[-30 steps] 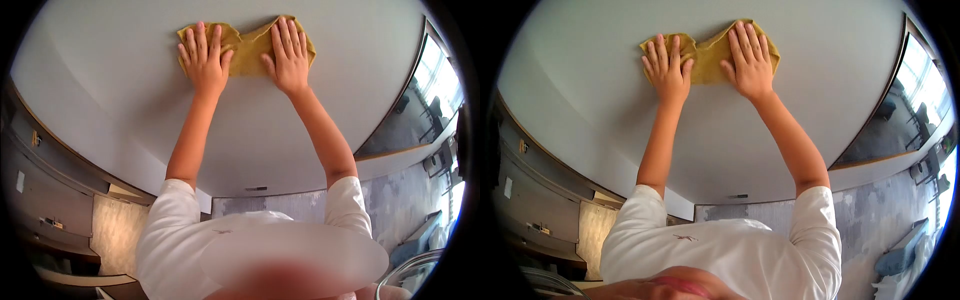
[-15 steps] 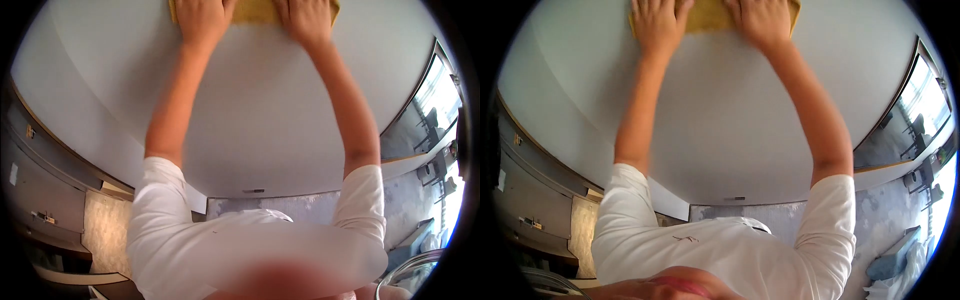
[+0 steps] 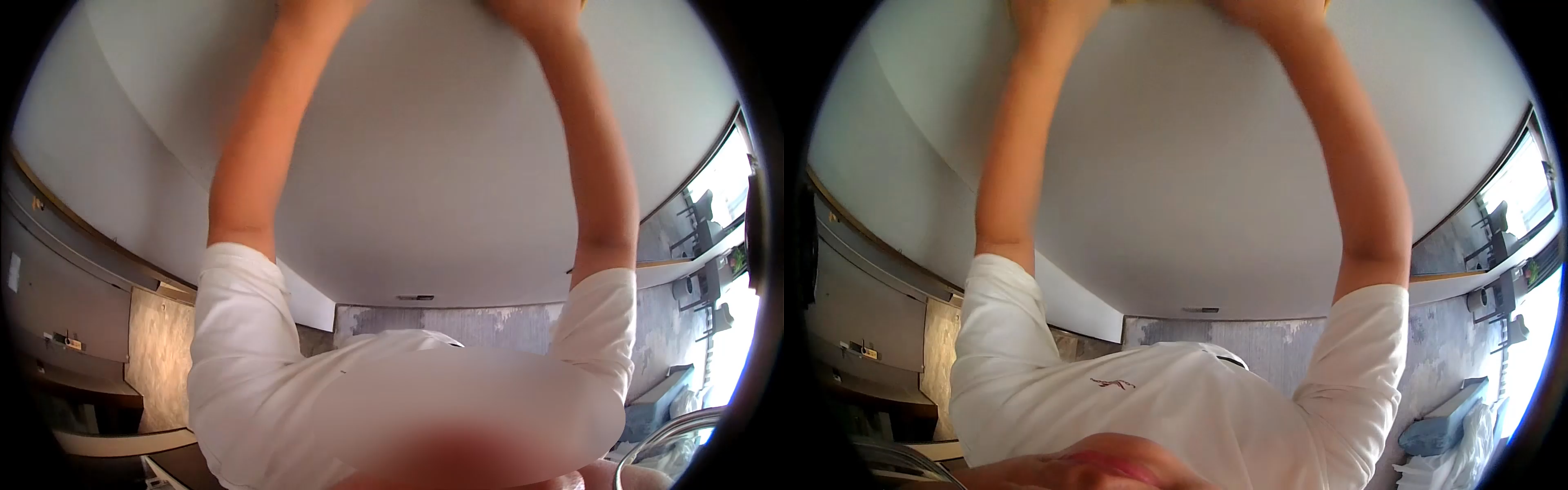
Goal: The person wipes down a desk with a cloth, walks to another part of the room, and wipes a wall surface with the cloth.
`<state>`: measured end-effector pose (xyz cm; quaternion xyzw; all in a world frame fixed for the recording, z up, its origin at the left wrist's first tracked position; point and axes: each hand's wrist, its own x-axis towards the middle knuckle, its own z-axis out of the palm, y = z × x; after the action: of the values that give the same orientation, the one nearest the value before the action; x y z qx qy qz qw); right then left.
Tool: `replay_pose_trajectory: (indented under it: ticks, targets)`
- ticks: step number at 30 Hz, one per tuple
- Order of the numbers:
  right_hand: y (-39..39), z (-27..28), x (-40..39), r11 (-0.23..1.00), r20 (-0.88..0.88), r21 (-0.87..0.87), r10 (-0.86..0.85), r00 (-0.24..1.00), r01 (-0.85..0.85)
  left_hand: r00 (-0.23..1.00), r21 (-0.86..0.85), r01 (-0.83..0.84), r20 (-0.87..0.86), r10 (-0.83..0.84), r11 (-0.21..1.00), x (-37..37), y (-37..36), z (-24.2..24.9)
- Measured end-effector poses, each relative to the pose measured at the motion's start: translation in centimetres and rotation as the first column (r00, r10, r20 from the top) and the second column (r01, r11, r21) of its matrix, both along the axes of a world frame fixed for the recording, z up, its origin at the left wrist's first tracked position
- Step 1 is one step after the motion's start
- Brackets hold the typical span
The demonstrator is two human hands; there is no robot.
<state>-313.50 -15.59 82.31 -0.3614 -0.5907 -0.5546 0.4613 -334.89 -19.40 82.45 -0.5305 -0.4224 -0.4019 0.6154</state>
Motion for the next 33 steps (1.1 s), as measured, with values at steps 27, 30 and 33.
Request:
replay_pose_trajectory:
  ticks: [27,30,33]
  targets:
    - [-6.6,-21.6,-13.3,0.870,0.141,-0.434,0.324,0.935,-0.236,0.903,-0.228,0.296,0.383,-0.194,0.928,-14.4,-6.1,-22.6]
    - [-5.0,-12.0,-16.1,0.922,0.174,-0.307,0.300,0.938,-0.238,0.926,-0.123,0.249,0.321,-0.199,0.961,-17.6,-4.0,-14.0]
    - [-6.6,-5.7,-19.1,0.947,0.197,-0.101,0.319,0.927,-0.305,0.946,-0.036,0.151,0.294,-0.134,0.988,-20.2,-7.2,-8.6]
